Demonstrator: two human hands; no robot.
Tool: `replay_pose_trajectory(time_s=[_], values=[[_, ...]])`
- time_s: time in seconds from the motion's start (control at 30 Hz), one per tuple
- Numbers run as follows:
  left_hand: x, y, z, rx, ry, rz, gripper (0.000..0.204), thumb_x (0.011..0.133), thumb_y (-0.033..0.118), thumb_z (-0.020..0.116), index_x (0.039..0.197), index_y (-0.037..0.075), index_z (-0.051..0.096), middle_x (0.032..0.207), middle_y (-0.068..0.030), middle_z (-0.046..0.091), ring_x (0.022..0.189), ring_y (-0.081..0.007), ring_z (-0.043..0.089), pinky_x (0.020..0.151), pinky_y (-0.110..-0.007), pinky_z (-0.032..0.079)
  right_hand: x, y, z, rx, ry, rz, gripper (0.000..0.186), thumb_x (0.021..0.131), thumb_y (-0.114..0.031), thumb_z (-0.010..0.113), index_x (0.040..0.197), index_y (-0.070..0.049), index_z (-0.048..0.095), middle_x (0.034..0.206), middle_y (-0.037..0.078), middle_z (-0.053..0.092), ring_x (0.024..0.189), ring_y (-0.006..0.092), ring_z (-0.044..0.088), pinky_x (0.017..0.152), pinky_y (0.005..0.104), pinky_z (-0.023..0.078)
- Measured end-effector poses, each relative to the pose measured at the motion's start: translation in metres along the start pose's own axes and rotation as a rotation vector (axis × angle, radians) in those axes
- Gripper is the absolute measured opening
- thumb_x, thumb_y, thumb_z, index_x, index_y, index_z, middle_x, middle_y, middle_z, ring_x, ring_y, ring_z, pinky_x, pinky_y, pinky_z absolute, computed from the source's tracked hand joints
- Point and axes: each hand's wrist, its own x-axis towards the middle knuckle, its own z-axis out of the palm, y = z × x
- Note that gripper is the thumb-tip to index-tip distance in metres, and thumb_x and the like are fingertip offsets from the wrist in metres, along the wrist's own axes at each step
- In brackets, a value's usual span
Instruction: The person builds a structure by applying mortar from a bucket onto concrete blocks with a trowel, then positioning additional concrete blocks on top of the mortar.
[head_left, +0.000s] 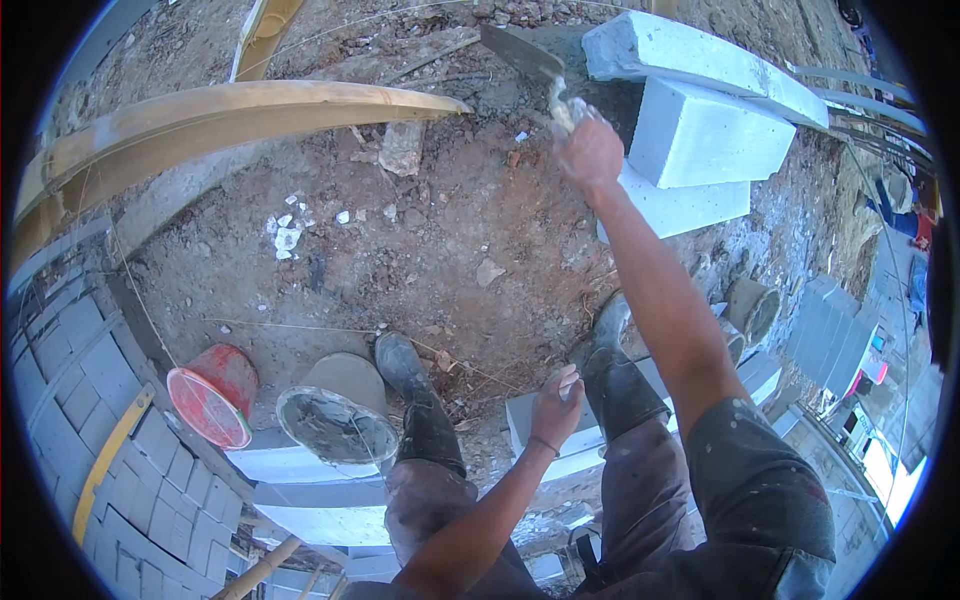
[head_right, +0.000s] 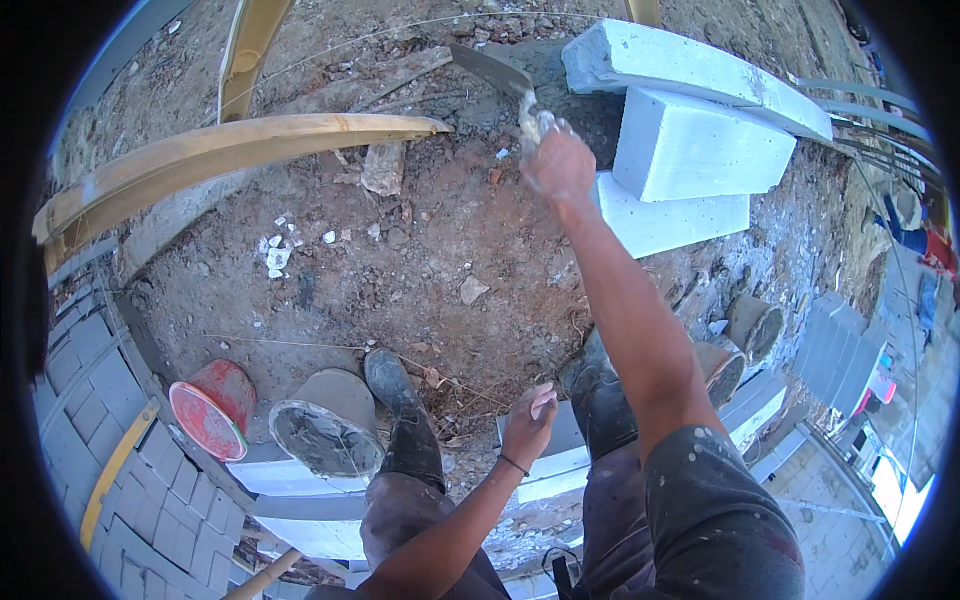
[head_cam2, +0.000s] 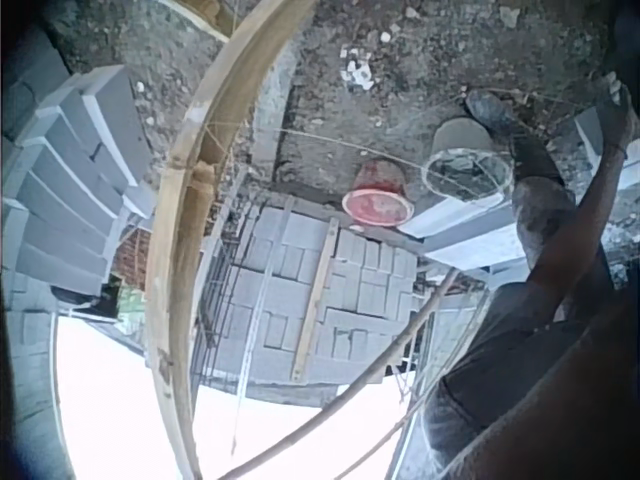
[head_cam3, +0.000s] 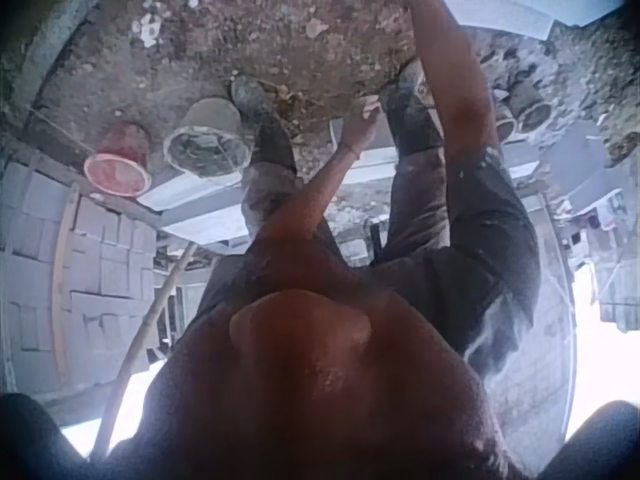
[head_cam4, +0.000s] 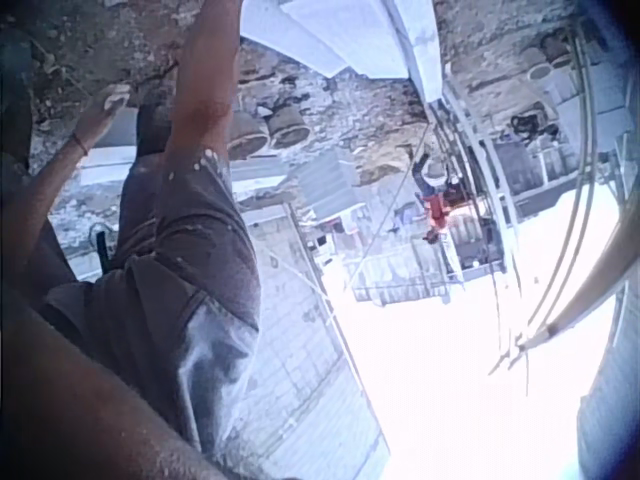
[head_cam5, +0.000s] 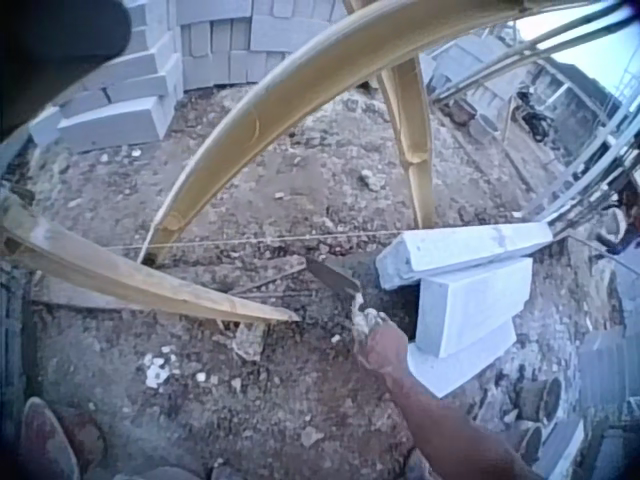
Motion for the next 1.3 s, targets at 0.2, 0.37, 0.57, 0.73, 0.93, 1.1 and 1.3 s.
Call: replay_pose_trajectory(time_s=[0.2,0.37,0.57,0.73,0.93,1.1,1.3], values=[[0.003,0.003,-0.004,-0.031,0.025,0.035,0.035,0.099,0.024,0.062,0.124,-0.001,0.06,0.115,-0.0162,0.069,0.108,-0.0235,0.069,0.093,-0.033,0.053,0.019,-0.009,-0.013,-0.1,0.009,-0.198,0.027,0.087,-0.026,0.06,0.1,-0.004,0.07,0.101,0.017,0.071,0.094,0.0355,0.07,0.083,0.045,0.056],[0.004,0.005,-0.007,0.002,0.056,0.083,0.035,0.099,0.024,0.062,0.123,0.0,0.06,0.116,-0.0147,0.069,0.107,-0.0221,0.069,0.091,-0.032,0.053,0.007,-0.02,-0.004,-0.016,0.229,-0.233,0.026,0.086,-0.023,0.059,0.099,-0.003,0.07,0.101,0.018,0.071,0.093,0.0348,0.07,0.082,0.0449,0.057],[0.014,0.0,-0.016,-0.001,0.069,0.094,0.032,0.097,0.025,0.063,0.119,0.002,0.063,0.115,-0.0126,0.069,0.1,-0.0214,0.069,0.089,-0.033,0.053,-0.013,-0.024,0.011,0.06,-0.179,-0.08,0.035,0.092,-0.037,0.059,0.097,-0.004,0.069,0.092,0.02,0.072,0.088,0.0361,0.071,0.078,0.0467,0.057],[0.03,0.001,-0.031,-0.214,0.097,-0.13,0.025,0.095,0.024,0.061,0.104,0.0,0.065,0.096,-0.0051,0.064,0.085,-0.0151,0.064,0.081,-0.029,0.051,-0.152,0.016,0.037,0.895,-0.12,0.153,0.035,0.09,-0.036,0.067,0.099,-0.003,0.067,0.08,0.015,0.07,0.071,0.0284,0.069,0.064,0.0427,0.053],[0.04,-0.016,-0.017,0.12,0.283,0.039,0.04,0.097,0.029,0.058,0.118,-0.005,0.064,0.118,-0.0123,0.062,0.109,-0.0216,0.061,0.097,-0.031,0.046,-0.308,0.115,-0.003,1.222,-0.56,0.933,0.027,0.094,-0.032,0.067,0.092,-0.006,0.063,0.069,0.001,0.059,0.055,0.0108,0.056,0.046,0.0275,0.042],[0.036,-0.053,-0.014,0.056,-0.093,-0.16,0.048,0.102,0.036,0.05,0.133,0.0,0.059,0.125,-0.0147,0.066,0.117,-0.0242,0.061,0.107,-0.038,0.042,-0.388,0.24,-0.046,1.272,-0.196,0.859,0.028,0.098,-0.033,0.063,0.105,-0.006,0.06,0.069,0.002,0.059,0.062,0.0144,0.059,0.056,0.0313,0.048],[0.011,-0.099,-0.066,1.36,-0.553,0.246,0.029,0.091,0.021,0.057,0.116,0.015,0.069,0.101,-0.0079,0.074,0.093,-0.0266,0.069,0.084,-0.044,0.052,-0.509,0.455,-0.098,0.575,-0.219,1.117,0.051,0.095,-0.053,0.056,0.105,-0.005,0.068,0.09,0.021,0.072,0.089,0.0397,0.069,0.081,0.048,0.052]])
